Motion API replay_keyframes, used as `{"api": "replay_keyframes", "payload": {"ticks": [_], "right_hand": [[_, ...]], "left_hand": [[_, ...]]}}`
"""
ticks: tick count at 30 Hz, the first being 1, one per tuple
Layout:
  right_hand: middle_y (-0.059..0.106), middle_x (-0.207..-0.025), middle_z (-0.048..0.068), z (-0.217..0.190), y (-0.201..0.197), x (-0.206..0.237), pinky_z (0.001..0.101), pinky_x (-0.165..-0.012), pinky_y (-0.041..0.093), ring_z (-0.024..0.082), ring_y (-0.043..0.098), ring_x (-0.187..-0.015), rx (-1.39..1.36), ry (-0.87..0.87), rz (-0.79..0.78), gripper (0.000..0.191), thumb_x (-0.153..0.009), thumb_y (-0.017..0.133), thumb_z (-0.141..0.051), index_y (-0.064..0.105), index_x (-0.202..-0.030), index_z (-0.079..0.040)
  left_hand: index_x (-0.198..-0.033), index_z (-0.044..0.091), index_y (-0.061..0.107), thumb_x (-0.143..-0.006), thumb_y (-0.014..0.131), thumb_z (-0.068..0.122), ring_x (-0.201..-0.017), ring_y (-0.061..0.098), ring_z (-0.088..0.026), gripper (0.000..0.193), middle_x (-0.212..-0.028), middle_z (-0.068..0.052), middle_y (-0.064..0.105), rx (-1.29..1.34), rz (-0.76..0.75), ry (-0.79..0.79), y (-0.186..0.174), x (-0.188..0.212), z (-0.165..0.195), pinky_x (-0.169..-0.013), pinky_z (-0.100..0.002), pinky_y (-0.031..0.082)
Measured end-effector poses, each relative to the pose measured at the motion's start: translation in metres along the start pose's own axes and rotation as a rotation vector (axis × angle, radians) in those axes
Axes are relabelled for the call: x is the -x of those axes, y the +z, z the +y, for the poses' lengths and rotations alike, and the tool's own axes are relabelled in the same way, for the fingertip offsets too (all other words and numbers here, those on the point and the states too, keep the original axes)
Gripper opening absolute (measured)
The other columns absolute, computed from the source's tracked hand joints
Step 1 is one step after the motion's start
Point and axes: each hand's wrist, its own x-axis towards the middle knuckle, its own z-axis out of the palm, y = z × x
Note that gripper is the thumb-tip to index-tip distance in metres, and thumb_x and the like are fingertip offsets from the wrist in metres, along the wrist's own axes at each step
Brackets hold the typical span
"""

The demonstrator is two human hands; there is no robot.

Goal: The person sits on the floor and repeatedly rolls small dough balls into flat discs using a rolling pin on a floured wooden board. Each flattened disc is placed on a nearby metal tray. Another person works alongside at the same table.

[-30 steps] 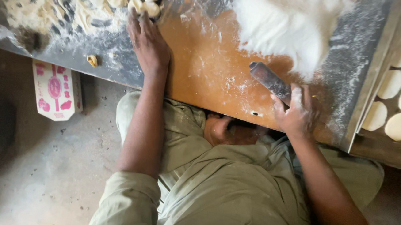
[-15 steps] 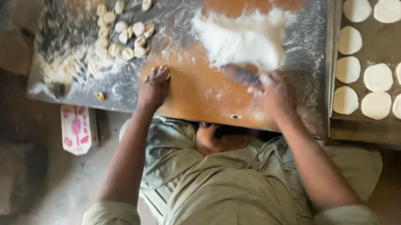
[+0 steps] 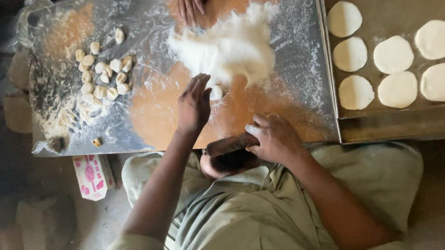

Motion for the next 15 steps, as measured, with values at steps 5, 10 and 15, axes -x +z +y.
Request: {"api": "replay_keyframes", "payload": {"ticks": [5, 10, 15], "right_hand": [[0.066, -0.109, 0.013, 0.013, -0.003, -0.013, 0.0487, -0.083, 0.054, 0.035, 0.067, -0.097, -0.065, -0.039, -0.130, 0.052, -0.062, 0.089, -0.034, 0.074, -0.104, -0.009], [0.067, -0.108, 0.013, 0.005, -0.008, -0.024, 0.0486, -0.087, 0.054, 0.037, 0.067, -0.101, -0.075, 0.009, -0.066, 0.050, -0.059, 0.088, -0.032, 0.074, -0.102, -0.009], [0.067, -0.111, 0.018, 0.005, 0.003, -0.012, 0.0507, -0.085, 0.051, 0.040, 0.065, -0.100, -0.020, -0.037, -0.068, 0.056, -0.061, 0.087, -0.031, 0.072, -0.111, -0.010]], "left_hand": [[-0.153, -0.003, 0.040, -0.103, 0.057, 0.036, -0.149, 0.032, -0.046, 0.065, -0.157, -0.029, 0.039, -0.110, -0.228, 0.322, -0.002, 0.035, 0.002, -0.120, -0.057, 0.027], [-0.156, 0.008, 0.042, -0.110, 0.039, 0.039, -0.156, 0.035, -0.038, 0.055, -0.165, -0.017, 0.040, -0.241, -0.430, 0.274, -0.009, 0.007, -0.004, -0.129, -0.060, 0.018], [-0.160, -0.002, 0.028, -0.106, 0.037, 0.049, -0.155, 0.022, -0.042, 0.075, -0.166, -0.024, 0.027, -0.331, -0.395, 0.250, 0.018, 0.031, 0.016, -0.124, -0.064, 0.011]]}}
